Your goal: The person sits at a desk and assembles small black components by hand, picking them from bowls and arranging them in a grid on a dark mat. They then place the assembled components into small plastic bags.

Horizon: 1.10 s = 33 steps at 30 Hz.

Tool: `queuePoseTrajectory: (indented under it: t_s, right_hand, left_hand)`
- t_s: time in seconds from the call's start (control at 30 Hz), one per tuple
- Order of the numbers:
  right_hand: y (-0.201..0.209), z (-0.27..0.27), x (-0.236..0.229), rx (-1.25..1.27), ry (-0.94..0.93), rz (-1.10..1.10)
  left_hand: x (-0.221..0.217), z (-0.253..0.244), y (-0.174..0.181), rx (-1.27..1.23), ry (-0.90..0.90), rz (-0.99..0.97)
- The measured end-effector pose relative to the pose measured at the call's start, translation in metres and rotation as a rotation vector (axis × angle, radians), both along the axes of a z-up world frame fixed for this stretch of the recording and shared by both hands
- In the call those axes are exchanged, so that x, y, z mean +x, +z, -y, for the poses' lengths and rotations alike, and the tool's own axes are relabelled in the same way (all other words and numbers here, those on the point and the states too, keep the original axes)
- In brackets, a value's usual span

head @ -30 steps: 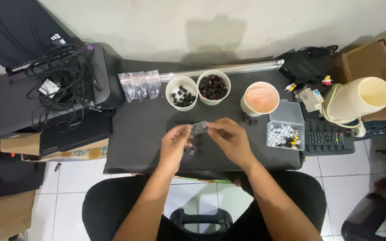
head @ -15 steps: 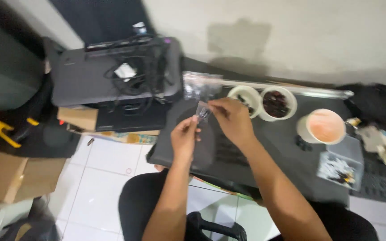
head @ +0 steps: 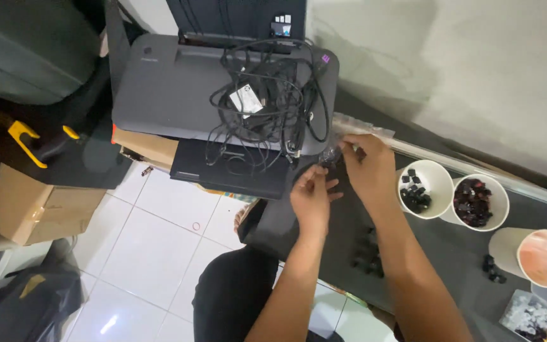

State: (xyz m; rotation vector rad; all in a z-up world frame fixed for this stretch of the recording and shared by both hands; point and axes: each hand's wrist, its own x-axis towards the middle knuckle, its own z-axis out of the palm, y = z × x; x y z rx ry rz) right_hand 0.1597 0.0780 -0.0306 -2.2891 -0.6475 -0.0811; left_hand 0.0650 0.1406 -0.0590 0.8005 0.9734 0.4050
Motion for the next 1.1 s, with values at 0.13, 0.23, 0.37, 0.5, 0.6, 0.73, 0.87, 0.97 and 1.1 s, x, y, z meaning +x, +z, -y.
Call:
queuePoseTrajectory:
  t_s: [0.13,0.23,0.37,0.5,0.6,0.73,0.87,0.97,1.1]
  right_hand:
    - [-0.011,-0.001,0.006,-0.022,-0.029,-0.009]
    - [-0.009,-0.006,0.003,-0.032,-0.029,0.019]
    - [-0.001,0.0,-0.002,-0.018,-0.067,-0.051]
    - [0.03,0.007,-0.029,0.061,-0.046,0.044]
    - [0.032,0.042,-0.06,0.108,-0.063,-0.091]
    - [0.043,0.099,-0.103,0.098,-0.121,-0.231]
    - [0.041,0.161,-0.135,-0.069,-0.248,-0.484]
    - [0.033,0.196,-0.152,-0.075,-0.257,-0.492]
    - [0.03,0.22,-0.159,-0.114,-0.217,-0.53]
  left_hand:
    - [0.002,0.005,-0.004,-0.013,0.038,0.02]
    - [0.001,0.007,-0.004,-0.006,0.036,0.066]
    - [-0.007,0.012,0.005,0.021,0.042,0.096]
    - [-0.015,0.018,0.011,0.04,0.06,0.107]
    - [-0.024,0.03,-0.011,0.134,0.007,0.127]
    - [-0.046,0.045,-0.004,0.27,-0.116,0.03]
    - [-0.069,0.064,0.008,0.783,-0.681,-0.12]
    - [-0.086,0.078,0.01,1.017,-0.943,-0.129]
    - [-0.093,0.088,0.004,1.19,-1.076,-0.16]
